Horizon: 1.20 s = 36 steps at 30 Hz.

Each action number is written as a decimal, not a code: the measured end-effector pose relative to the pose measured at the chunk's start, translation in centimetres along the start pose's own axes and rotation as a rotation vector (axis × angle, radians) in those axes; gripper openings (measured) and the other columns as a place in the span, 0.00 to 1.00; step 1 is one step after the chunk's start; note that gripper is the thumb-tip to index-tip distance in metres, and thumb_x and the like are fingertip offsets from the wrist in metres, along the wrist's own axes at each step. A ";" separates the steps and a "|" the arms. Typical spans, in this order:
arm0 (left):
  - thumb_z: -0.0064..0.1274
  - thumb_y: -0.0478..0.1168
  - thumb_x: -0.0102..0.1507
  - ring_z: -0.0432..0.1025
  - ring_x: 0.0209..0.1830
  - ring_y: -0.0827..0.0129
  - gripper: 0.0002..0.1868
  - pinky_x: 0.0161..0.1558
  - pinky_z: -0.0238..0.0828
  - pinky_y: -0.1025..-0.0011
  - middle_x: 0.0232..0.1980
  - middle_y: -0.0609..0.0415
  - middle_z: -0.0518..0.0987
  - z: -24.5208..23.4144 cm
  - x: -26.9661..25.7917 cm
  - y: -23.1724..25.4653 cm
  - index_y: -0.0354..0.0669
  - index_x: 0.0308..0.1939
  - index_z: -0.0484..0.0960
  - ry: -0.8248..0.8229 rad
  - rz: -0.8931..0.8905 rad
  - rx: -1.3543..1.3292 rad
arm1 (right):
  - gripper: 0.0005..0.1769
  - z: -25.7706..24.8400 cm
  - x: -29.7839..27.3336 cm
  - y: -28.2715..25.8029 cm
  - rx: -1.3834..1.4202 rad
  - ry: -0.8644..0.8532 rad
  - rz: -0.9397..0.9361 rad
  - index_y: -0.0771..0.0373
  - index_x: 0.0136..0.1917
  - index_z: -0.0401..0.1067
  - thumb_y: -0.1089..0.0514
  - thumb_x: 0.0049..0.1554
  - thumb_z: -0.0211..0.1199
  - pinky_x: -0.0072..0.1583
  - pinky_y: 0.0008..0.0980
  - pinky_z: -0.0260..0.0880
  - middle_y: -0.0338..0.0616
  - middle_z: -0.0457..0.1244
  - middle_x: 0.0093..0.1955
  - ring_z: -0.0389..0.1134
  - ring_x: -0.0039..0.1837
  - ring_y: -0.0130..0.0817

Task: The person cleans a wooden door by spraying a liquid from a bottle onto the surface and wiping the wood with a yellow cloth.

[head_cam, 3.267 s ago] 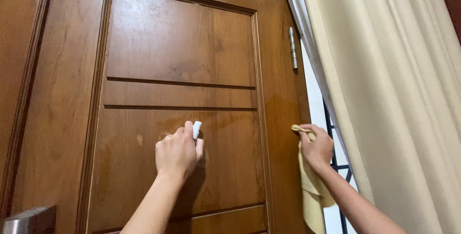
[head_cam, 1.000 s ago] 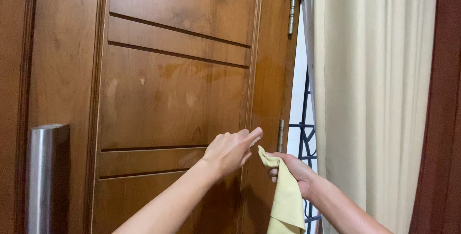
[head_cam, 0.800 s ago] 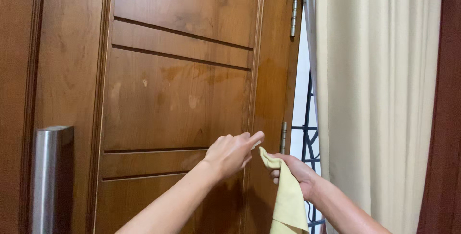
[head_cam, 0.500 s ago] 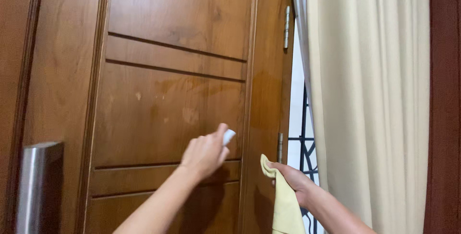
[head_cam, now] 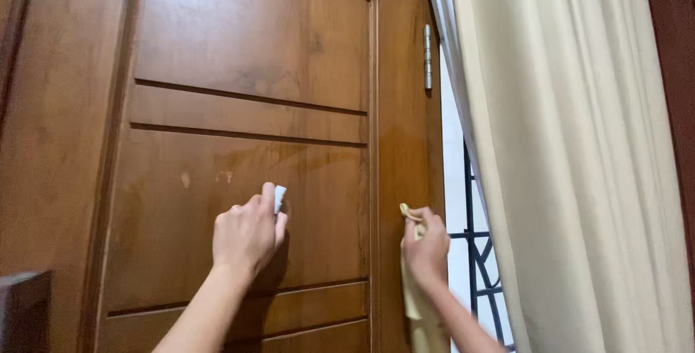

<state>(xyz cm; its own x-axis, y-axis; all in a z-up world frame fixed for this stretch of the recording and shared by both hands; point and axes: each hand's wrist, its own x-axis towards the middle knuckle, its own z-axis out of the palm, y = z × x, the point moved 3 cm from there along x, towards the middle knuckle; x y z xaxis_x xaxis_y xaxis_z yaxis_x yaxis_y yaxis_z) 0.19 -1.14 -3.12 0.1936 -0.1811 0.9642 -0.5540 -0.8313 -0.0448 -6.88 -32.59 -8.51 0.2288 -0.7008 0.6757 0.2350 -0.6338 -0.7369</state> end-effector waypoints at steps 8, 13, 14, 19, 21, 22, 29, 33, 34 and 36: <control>0.55 0.54 0.61 0.79 0.33 0.52 0.18 0.27 0.78 0.55 0.34 0.53 0.81 0.3 -1.3 0.9 0.47 0.43 0.70 0.068 -0.077 0.075 | 0.07 -0.2 -3.7 5.0 -0.242 -0.003 -0.363 0.50 0.48 0.78 0.58 0.60 0.59 0.41 0.33 0.70 0.36 0.64 0.42 0.64 0.38 0.29; 0.55 0.53 0.62 0.79 0.34 0.54 0.17 0.28 0.78 0.55 0.34 0.53 0.80 0.4 -1.5 1.0 0.47 0.42 0.70 0.080 -0.089 0.069 | 0.04 -2.7 -0.2 2.0 -0.257 0.180 -0.376 0.54 0.47 0.76 0.57 0.62 0.60 0.44 0.36 0.68 0.38 0.65 0.42 0.65 0.41 0.31; 0.56 0.53 0.61 0.79 0.34 0.54 0.18 0.28 0.78 0.55 0.34 0.53 0.80 0.4 -1.4 1.0 0.47 0.42 0.70 0.097 -0.085 0.071 | 0.03 -2.9 0.5 0.8 -0.208 0.311 -0.530 0.57 0.47 0.76 0.58 0.61 0.63 0.46 0.36 0.66 0.41 0.65 0.42 0.65 0.43 0.32; 0.56 0.54 0.61 0.79 0.33 0.55 0.18 0.27 0.79 0.57 0.33 0.54 0.80 0.6 -1.3 1.1 0.48 0.42 0.70 0.098 -0.095 0.102 | 0.06 0.1 0.4 -0.1 -0.117 0.255 -0.578 0.55 0.47 0.77 0.62 0.60 0.60 0.44 0.36 0.66 0.38 0.65 0.41 0.64 0.41 0.33; 0.56 0.54 0.61 0.79 0.33 0.56 0.18 0.27 0.79 0.57 0.33 0.55 0.79 0.5 -1.6 1.1 0.48 0.42 0.70 0.075 -0.099 0.109 | 0.08 0.6 -1.4 1.8 -0.181 0.144 -0.483 0.52 0.47 0.78 0.62 0.61 0.59 0.41 0.37 0.65 0.36 0.64 0.39 0.63 0.38 0.34; 0.56 0.53 0.61 0.79 0.34 0.56 0.18 0.26 0.79 0.58 0.33 0.55 0.79 0.4 -1.7 1.0 0.48 0.42 0.70 0.078 -0.095 0.101 | 0.08 0.4 -2.6 3.1 -0.197 0.042 -0.468 0.51 0.47 0.77 0.61 0.59 0.59 0.40 0.35 0.67 0.34 0.64 0.39 0.65 0.38 0.32; 0.55 0.54 0.62 0.78 0.38 0.57 0.19 0.26 0.79 0.58 0.35 0.56 0.79 0.3 -2.1 1.1 0.47 0.44 0.70 0.050 -0.089 0.103 | 0.03 -3.4 -0.7 4.1 -0.313 0.277 -0.616 0.56 0.47 0.78 0.59 0.59 0.64 0.44 0.33 0.65 0.39 0.65 0.42 0.66 0.42 0.33; 0.56 0.55 0.61 0.78 0.39 0.57 0.19 0.27 0.80 0.58 0.35 0.56 0.79 0.5 -2.0 1.1 0.48 0.43 0.70 0.051 -0.089 0.110 | 0.05 -2.2 0.8 0.8 -0.161 0.342 -0.689 0.59 0.49 0.76 0.61 0.59 0.64 0.47 0.34 0.68 0.42 0.67 0.46 0.68 0.46 0.38; 0.56 0.55 0.61 0.78 0.40 0.57 0.19 0.27 0.80 0.58 0.36 0.56 0.79 0.6 -2.0 1.2 0.48 0.43 0.70 0.055 -0.096 0.117 | 0.04 -1.1 0.7 0.7 -0.125 0.201 -0.483 0.58 0.50 0.76 0.60 0.61 0.61 0.45 0.36 0.69 0.43 0.66 0.45 0.69 0.44 0.41; 0.56 0.55 0.61 0.78 0.40 0.57 0.19 0.27 0.80 0.58 0.36 0.56 0.79 0.7 -2.0 1.0 0.49 0.43 0.70 0.058 -0.108 0.125 | 0.05 0.5 -0.6 0.7 -0.089 0.054 -0.279 0.57 0.50 0.76 0.60 0.63 0.59 0.43 0.38 0.70 0.44 0.66 0.44 0.69 0.42 0.44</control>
<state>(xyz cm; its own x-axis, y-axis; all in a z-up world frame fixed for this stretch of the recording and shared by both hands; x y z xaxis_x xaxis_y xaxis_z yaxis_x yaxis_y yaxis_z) -0.24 -1.98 -5.27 0.1979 -0.0599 0.9784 -0.4265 -0.9039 0.0309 -6.38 -32.45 -9.43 0.1157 -0.5106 0.8520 0.1970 -0.8289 -0.5235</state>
